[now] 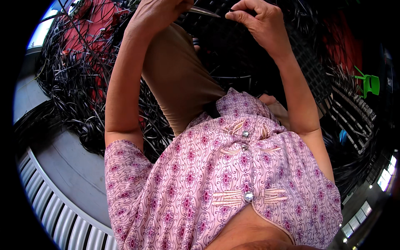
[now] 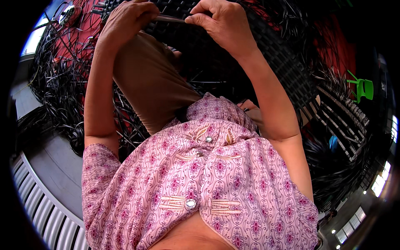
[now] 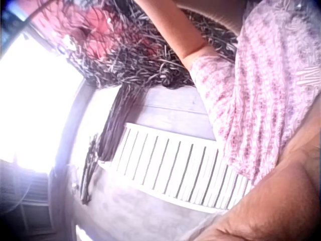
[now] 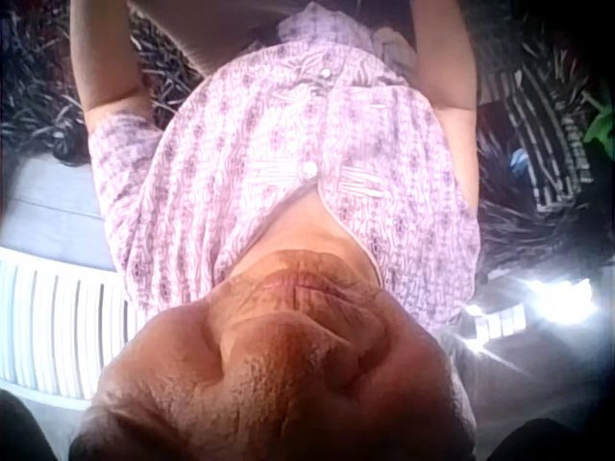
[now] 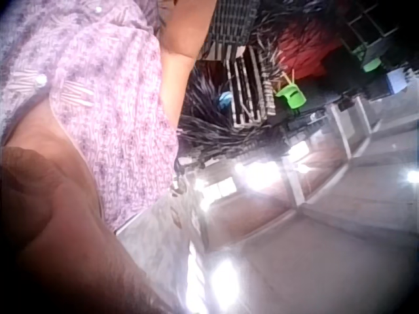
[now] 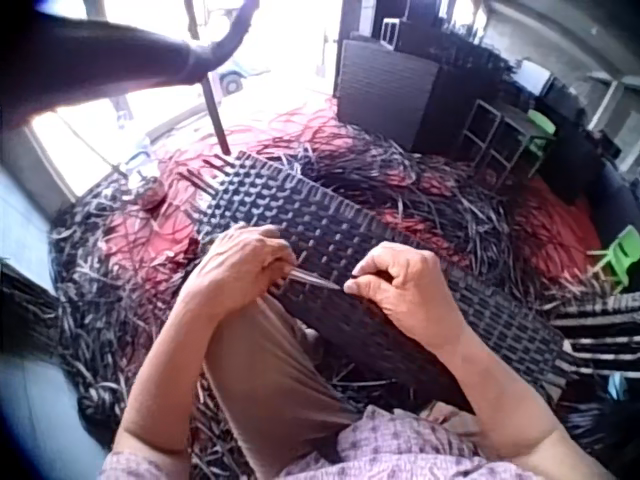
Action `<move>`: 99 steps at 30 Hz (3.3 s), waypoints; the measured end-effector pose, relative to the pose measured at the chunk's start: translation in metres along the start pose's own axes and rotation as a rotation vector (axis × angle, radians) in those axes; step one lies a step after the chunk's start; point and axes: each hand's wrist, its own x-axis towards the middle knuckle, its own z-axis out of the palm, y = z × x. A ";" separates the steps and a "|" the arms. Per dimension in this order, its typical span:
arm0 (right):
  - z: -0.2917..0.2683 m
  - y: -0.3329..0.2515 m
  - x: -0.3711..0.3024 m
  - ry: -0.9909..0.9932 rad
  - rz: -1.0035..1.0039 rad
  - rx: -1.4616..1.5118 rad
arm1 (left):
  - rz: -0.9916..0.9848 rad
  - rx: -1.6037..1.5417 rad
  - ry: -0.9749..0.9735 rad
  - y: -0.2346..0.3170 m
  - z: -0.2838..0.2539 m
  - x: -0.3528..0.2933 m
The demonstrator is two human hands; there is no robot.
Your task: The person sits cross-legged on the floor and weaves a black plastic mat by hand, interlacing strips into a grid pattern. They use a pair of pink-handled scissors to trim excess material from the mat's edge.
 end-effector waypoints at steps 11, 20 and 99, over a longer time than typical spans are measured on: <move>0.005 -0.014 0.035 0.040 0.091 0.259 | 0.063 0.135 0.032 0.011 0.000 0.005; 0.011 0.016 0.019 0.156 0.251 0.780 | 0.138 0.213 0.089 0.032 -0.004 0.011; 0.034 0.017 0.000 0.007 -0.221 -0.565 | 0.104 -0.062 0.086 -0.022 0.001 0.010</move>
